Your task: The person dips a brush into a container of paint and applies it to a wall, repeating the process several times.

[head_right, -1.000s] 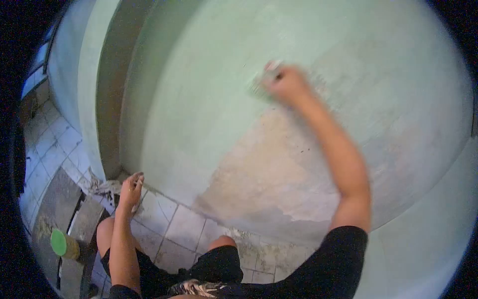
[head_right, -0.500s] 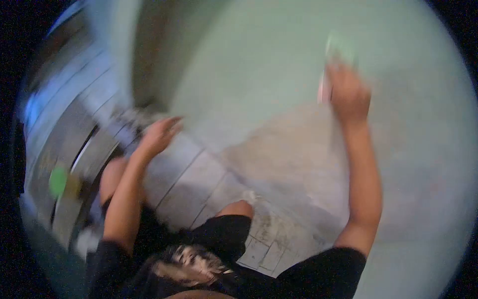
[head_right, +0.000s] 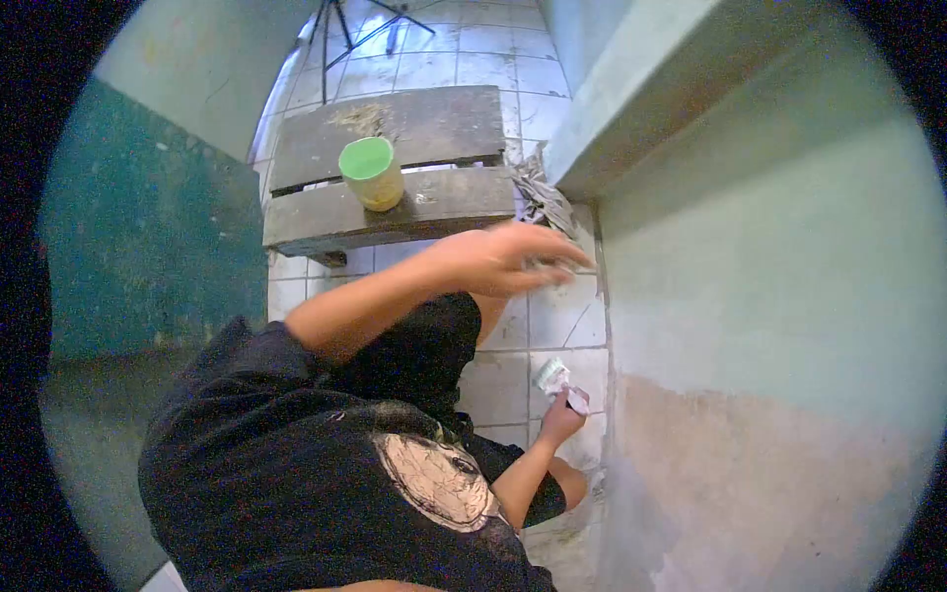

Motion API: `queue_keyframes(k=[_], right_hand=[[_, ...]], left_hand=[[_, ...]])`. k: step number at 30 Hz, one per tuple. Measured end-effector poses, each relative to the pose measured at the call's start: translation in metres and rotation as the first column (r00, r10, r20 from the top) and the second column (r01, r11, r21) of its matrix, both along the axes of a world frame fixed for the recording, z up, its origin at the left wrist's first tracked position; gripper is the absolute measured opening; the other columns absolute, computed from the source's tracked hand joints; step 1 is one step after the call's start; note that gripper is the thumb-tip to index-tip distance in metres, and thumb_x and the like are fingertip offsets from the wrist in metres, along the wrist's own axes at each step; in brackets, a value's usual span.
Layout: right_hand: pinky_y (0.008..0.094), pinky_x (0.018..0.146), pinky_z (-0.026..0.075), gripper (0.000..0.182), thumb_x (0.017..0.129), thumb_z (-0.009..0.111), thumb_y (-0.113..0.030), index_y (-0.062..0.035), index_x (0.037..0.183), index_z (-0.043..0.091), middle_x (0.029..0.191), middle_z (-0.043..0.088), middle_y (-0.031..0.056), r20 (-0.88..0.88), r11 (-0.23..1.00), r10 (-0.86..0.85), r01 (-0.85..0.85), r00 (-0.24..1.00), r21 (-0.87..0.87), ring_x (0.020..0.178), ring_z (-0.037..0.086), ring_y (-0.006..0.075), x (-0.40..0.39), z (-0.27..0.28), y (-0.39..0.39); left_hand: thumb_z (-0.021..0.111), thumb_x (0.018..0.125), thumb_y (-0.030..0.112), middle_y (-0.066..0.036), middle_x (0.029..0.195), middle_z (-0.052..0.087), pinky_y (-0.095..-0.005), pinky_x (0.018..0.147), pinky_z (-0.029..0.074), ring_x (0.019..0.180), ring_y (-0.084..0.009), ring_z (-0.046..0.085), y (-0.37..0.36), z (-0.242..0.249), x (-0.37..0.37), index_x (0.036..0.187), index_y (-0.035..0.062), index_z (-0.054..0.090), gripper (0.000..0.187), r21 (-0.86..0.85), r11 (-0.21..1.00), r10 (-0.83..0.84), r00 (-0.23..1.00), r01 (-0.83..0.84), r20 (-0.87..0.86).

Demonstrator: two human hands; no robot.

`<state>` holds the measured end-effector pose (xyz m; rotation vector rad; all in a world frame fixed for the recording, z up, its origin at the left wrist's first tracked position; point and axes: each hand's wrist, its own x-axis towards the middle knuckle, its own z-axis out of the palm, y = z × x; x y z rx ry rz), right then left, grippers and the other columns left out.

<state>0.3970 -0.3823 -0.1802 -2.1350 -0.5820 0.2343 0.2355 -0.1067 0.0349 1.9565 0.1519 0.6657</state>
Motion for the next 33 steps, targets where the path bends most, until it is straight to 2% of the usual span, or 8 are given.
queue_keyframes(k=[6,11,14,24,27,28,32,33], right_hand=[[0.0292,0.063,0.046,0.014,0.076,0.063,-0.006,0.0009,0.085,0.056,0.075,0.061,0.0091,-0.081,1.0,0.026,-0.026,0.996,-0.001,0.068,0.058,0.0158,0.02,-0.006,-0.002],[0.0366,0.073,0.045,0.022,0.075,0.062,-0.012,0.0012,0.092,0.057,0.087,0.062,0.0172,0.111,0.989,-0.021,0.037,0.994,-0.142,0.081,0.059,0.0289,0.03,-0.011,-0.014],[0.0366,0.078,0.045,0.031,0.072,0.065,-0.013,0.0008,0.099,0.058,0.092,0.063,0.0173,-0.165,0.984,-0.096,0.069,0.982,-0.166,0.09,0.06,0.0293,0.042,-0.018,0.009],[0.0368,0.065,0.048,0.021,0.075,0.062,-0.025,-0.01,0.089,0.061,0.078,0.063,0.0142,-0.157,0.998,-0.055,0.06,0.986,0.025,0.074,0.062,0.0315,-0.021,0.306,0.002],[0.0367,0.066,0.049,0.023,0.075,0.063,-0.027,-0.0098,0.09,0.06,0.078,0.063,0.0144,-0.038,0.985,-0.084,0.077,0.996,-0.153,0.074,0.062,0.0317,-0.014,0.398,-0.023],[0.0379,0.068,0.049,0.027,0.075,0.061,-0.03,-0.0097,0.092,0.06,0.079,0.064,0.0144,-0.116,0.988,-0.115,0.101,0.987,-0.119,0.076,0.062,0.031,-0.015,0.428,-0.04],[0.0384,0.068,0.049,0.028,0.073,0.062,-0.03,-0.0062,0.088,0.061,0.077,0.064,0.0138,-0.043,0.958,-0.286,0.285,0.957,-0.036,0.076,0.062,0.03,0.014,0.497,-0.096],[0.0379,0.066,0.049,0.027,0.073,0.064,-0.029,-0.0063,0.087,0.061,0.075,0.064,0.0133,0.031,0.955,-0.297,0.296,0.954,0.032,0.075,0.062,0.0299,0.008,0.492,-0.114]], left_hand=[[0.053,0.079,0.015,-0.013,0.092,0.061,-0.0324,0.08,0.043,0.09,-0.0207,0.057,-0.018,-0.011,-0.088,0.101,-0.0016,0.057,0.028,-0.071,0.925,0.367,0.925,-0.374,-0.101],[0.058,0.077,0.011,-0.014,0.09,0.062,-0.0342,0.077,0.044,0.084,-0.0228,0.059,-0.036,-0.013,-0.075,0.098,-0.0007,0.059,0.025,0.016,0.972,0.237,0.969,-0.236,-0.068],[0.056,0.074,0.004,-0.015,0.089,0.06,-0.0346,0.076,0.045,0.083,-0.0286,0.059,-0.013,0.008,-0.039,0.102,0.0024,0.059,0.028,0.054,0.99,0.128,0.992,-0.127,-0.019],[0.058,0.079,0.013,-0.015,0.084,0.062,-0.0322,0.069,0.046,0.073,-0.0234,0.058,-0.056,0.279,0.076,0.111,0.0056,0.055,0.033,0.003,0.977,-0.213,0.969,0.215,-0.124],[0.053,0.076,0.009,-0.014,0.09,0.061,-0.0319,0.075,0.046,0.082,-0.0219,0.059,-0.071,0.347,0.099,0.118,0.0077,0.049,0.042,-0.064,0.961,-0.26,0.805,0.268,-0.534],[0.059,0.08,0.022,-0.015,0.078,0.061,-0.0354,0.064,0.047,0.069,-0.026,0.059,-0.076,0.326,0.1,0.107,0.0058,0.054,0.032,-0.003,0.979,-0.179,0.854,0.204,-0.488],[0.047,0.083,0.035,-0.02,0.092,0.061,-0.0448,0.082,0.044,0.09,-0.0384,0.056,-0.059,0.23,0.079,0.112,0.0039,0.052,0.043,0.39,0.803,-0.234,0.841,0.45,-0.488],[0.048,0.083,0.034,-0.017,0.092,0.062,-0.0448,0.077,0.045,0.087,-0.0321,0.059,-0.063,0.236,0.068,0.109,0.0053,0.054,0.04,0.067,0.894,-0.195,0.518,0.444,-0.833]])
